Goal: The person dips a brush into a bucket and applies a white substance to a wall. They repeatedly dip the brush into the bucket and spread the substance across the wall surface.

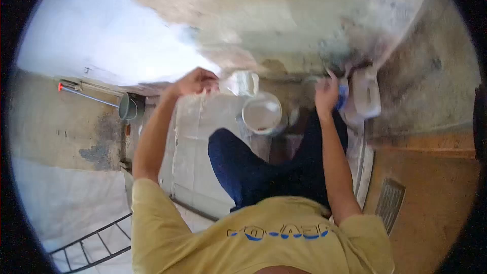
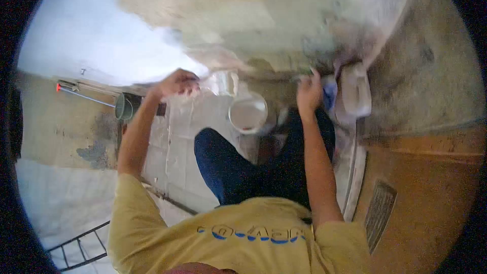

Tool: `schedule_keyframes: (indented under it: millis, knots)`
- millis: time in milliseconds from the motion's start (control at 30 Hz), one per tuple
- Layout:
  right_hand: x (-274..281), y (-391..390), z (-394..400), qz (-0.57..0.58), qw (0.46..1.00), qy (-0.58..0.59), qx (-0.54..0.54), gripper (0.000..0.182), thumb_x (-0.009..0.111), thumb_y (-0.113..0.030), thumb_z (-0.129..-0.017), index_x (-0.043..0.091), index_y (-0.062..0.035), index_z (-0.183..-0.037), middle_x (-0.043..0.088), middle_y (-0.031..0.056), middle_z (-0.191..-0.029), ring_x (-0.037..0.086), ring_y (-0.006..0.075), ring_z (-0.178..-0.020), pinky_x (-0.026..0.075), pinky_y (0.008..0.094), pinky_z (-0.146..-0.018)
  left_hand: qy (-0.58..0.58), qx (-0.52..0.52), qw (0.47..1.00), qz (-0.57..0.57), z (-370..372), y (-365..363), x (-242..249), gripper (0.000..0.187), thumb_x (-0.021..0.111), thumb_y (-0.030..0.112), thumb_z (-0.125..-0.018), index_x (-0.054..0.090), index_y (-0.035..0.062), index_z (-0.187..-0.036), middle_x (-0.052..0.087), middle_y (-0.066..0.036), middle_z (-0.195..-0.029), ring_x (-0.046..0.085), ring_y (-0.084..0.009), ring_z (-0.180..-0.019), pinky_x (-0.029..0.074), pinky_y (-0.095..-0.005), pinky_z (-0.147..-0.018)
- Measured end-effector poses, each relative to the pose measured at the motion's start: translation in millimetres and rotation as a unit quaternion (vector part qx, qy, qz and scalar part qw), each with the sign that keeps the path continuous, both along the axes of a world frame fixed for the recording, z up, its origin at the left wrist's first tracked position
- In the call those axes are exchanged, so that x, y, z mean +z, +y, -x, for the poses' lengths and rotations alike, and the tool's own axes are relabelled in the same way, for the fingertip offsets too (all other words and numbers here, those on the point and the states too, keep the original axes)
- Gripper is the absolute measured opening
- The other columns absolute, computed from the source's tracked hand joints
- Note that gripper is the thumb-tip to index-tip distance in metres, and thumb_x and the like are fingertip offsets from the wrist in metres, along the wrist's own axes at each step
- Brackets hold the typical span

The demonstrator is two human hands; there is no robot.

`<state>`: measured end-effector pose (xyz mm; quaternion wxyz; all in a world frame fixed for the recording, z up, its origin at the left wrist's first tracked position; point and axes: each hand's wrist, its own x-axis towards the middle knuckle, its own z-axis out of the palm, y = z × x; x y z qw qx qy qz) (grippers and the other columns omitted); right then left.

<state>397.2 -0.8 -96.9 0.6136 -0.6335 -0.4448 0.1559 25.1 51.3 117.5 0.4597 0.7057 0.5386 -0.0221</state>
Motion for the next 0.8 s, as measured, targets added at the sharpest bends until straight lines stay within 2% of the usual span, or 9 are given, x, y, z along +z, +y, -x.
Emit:
schedule_keyframes:
  millis: [100,133,267,400,467,567,700,767,800]
  knots:
    - [-2.7,-18.5,-40.0,-0.041,0.990,0.134,0.019,0.038,0.053,-0.006,-0.088,0.053,-0.0022,-0.126,0.059,0.0109,-0.095,0.055,0.0178,-0.081,0.046,0.0322,-0.077,-0.160,0.000,0.984,-0.081,13.1,-7.7,13.9,0.020,0.062,0.006,-0.088,0.058,-0.0004,-0.106,0.063,-0.003,-0.091,0.052,-0.0054,-0.074,0.044,-0.0236,-0.061]
    - [37.8,-39.0,-56.8,0.037,0.998,0.018,-0.040,0.035,0.053,-0.008,-0.092,0.053,-0.0019,-0.127,0.059,0.0031,-0.082,0.054,0.0119,-0.070,0.048,0.0269,-0.064,-0.165,0.003,0.981,-0.105,9.6,-7.1,27.7,0.020,0.062,0.006,-0.088,0.058,-0.0004,-0.106,0.063,-0.003,-0.091,0.052,-0.0054,-0.074,0.044,-0.0236,-0.061]
    - [161.0,-109.2,-115.0,-0.024,0.985,-0.087,-0.145,0.034,0.049,-0.005,-0.095,0.050,0.0008,-0.128,0.061,0.0111,-0.091,0.060,0.0183,-0.081,0.048,0.0312,-0.074,-0.235,0.010,0.933,-0.273,-22.5,-18.9,109.9,0.010,0.059,0.004,-0.090,0.055,0.0018,-0.098,0.053,0.000,-0.080,0.043,-0.0057,-0.069,0.038,-0.0227,-0.059]
    - [204.4,-159.2,-201.5,-0.152,0.810,-0.471,-0.316,0.035,0.058,-0.006,-0.091,0.052,0.0017,-0.125,0.063,0.0145,-0.101,0.062,0.0239,-0.092,0.050,0.0377,-0.077,-0.203,0.004,0.862,-0.465,-31.1,-12.6,186.3,0.010,0.057,0.011,-0.094,0.054,0.0031,-0.099,0.046,0.003,-0.077,0.042,-0.0055,-0.072,0.036,-0.0214,-0.062]
    - [225.6,-168.8,-199.8,-0.101,0.804,-0.493,-0.317,0.035,0.059,-0.005,-0.089,0.053,0.0020,-0.123,0.062,0.0153,-0.101,0.061,0.0272,-0.092,0.050,0.0390,-0.077,-0.204,0.021,0.855,-0.476,-32.8,0.8,212.4,0.012,0.056,0.012,-0.095,0.054,0.0026,-0.101,0.047,0.004,-0.080,0.045,-0.0056,-0.079,0.038,-0.0211,-0.066]
    - [215.2,-167.1,-209.8,0.000,0.780,-0.541,-0.313,0.033,0.063,-0.004,-0.086,0.056,0.0012,-0.118,0.061,0.0156,-0.100,0.058,0.0324,-0.095,0.048,0.0393,-0.080,-0.268,0.015,0.761,-0.591,-46.0,15.4,238.3,0.013,0.056,0.015,-0.094,0.054,0.0055,-0.102,0.043,0.001,-0.069,0.037,-0.0074,-0.063,0.034,-0.0245,-0.056]
    - [203.1,-158.2,-214.3,0.000,0.705,-0.623,-0.339,0.037,0.064,-0.010,-0.085,0.056,-0.0017,-0.121,0.063,0.0099,-0.099,0.057,0.0265,-0.090,0.045,0.0376,-0.081,-0.139,0.065,0.664,-0.732,-52.8,20.2,261.9,0.024,0.059,0.016,-0.091,0.057,0.0085,-0.114,0.052,-0.007,-0.074,0.048,-0.0184,-0.062,0.041,-0.0307,-0.055]
    - [195.4,-152.3,-221.4,-0.012,0.661,-0.660,-0.356,0.030,0.063,-0.013,-0.086,0.060,-0.0034,-0.115,0.064,0.0058,-0.092,0.057,0.0225,-0.087,0.044,0.0362,-0.079,-0.014,-0.009,0.475,-0.880,-46.7,40.4,272.0,0.026,0.062,0.017,-0.088,0.061,0.0106,-0.113,0.058,-0.006,-0.081,0.055,-0.0238,-0.063,0.047,-0.0342,-0.057]
    - [193.7,-150.3,-224.6,-0.014,0.660,-0.660,-0.360,0.030,0.063,-0.013,-0.086,0.060,-0.0034,-0.115,0.064,0.0058,-0.092,0.057,0.0225,-0.087,0.044,0.0362,-0.079,-0.016,-0.008,0.472,-0.882,-47.3,42.9,278.3,0.026,0.062,0.017,-0.088,0.061,0.0106,-0.113,0.058,-0.006,-0.081,0.055,-0.0238,-0.063,0.047,-0.0342,-0.057]
